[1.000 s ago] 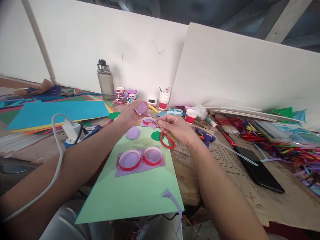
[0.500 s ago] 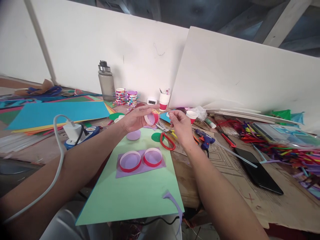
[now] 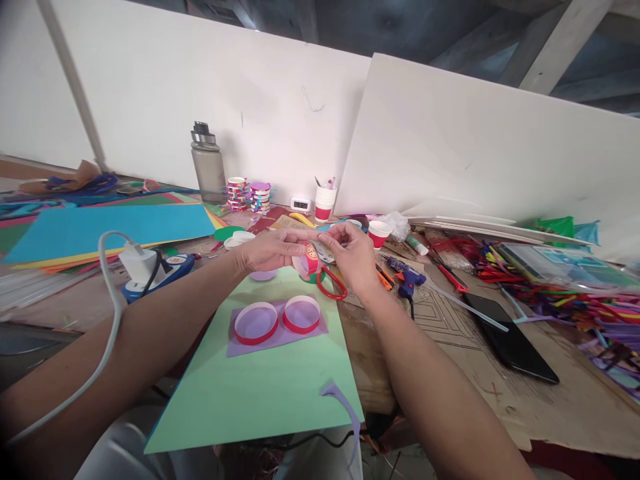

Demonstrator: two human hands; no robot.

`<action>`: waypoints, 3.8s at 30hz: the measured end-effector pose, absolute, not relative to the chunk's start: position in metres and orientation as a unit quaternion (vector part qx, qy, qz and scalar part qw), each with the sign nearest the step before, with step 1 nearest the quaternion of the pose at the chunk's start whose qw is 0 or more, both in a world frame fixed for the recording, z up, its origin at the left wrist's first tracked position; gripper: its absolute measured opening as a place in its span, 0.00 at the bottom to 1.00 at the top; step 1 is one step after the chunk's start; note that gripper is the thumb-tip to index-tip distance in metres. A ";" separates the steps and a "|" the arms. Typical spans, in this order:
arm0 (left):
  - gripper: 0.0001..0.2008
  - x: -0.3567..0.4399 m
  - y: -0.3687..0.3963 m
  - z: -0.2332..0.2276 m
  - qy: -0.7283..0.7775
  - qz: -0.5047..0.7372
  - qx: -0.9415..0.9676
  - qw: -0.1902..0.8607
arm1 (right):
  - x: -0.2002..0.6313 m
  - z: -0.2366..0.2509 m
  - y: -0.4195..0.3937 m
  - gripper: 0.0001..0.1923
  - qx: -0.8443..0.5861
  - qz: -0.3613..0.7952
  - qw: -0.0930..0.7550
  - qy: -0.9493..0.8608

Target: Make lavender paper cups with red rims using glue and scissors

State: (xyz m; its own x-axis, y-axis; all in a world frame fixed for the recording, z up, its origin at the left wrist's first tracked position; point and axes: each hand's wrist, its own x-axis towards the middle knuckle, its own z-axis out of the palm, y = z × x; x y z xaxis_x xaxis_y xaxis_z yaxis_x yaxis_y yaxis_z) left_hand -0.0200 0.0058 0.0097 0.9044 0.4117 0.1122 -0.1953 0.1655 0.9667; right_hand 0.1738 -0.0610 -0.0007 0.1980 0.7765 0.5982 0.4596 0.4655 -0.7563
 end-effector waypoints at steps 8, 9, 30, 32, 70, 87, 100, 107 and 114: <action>0.26 -0.013 0.000 0.011 0.103 0.284 0.601 0.740 | 0.175 -0.002 -0.062 0.13 -0.491 0.120 0.610 -0.610; 0.23 -0.012 0.000 0.010 0.101 0.314 0.593 0.734 | 0.174 -0.001 -0.063 0.15 -0.481 0.120 0.616 -0.613; 0.17 -0.006 -0.002 0.006 0.127 0.437 0.571 0.683 | 0.162 -0.003 -0.068 0.08 -0.452 0.066 0.590 -0.666; 0.17 -0.006 -0.003 0.006 0.141 0.440 0.569 0.681 | 0.162 -0.003 -0.068 0.09 -0.452 0.077 0.597 -0.658; 0.20 0.002 -0.006 0.002 0.181 0.433 0.537 0.701 | 0.163 0.003 -0.062 0.24 -0.425 0.370 0.648 -0.512; 0.22 0.010 -0.007 -0.006 0.255 0.486 0.532 0.645 | 0.159 -0.001 -0.065 0.21 -0.472 0.246 0.606 -0.591; 0.16 0.012 -0.008 -0.005 0.268 0.494 0.533 0.633 | 0.157 -0.005 -0.065 0.19 -0.461 0.259 0.610 -0.590; 0.18 0.012 -0.009 -0.005 0.271 0.474 0.523 0.654 | 0.159 -0.005 -0.064 0.22 -0.470 0.294 0.611 -0.565; 0.17 0.012 -0.009 -0.003 0.287 0.465 0.534 0.645 | 0.160 -0.005 -0.063 0.19 -0.467 0.322 0.632 -0.529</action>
State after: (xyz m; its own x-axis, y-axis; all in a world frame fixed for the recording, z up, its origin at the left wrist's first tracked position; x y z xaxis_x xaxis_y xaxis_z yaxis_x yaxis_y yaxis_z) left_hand 0.0122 -0.0091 -0.0031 0.4026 0.9066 0.1262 -0.2924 -0.0033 0.9563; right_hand 0.1601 -0.0628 -0.0048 0.2340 0.8999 0.3679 0.0873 0.3574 -0.9298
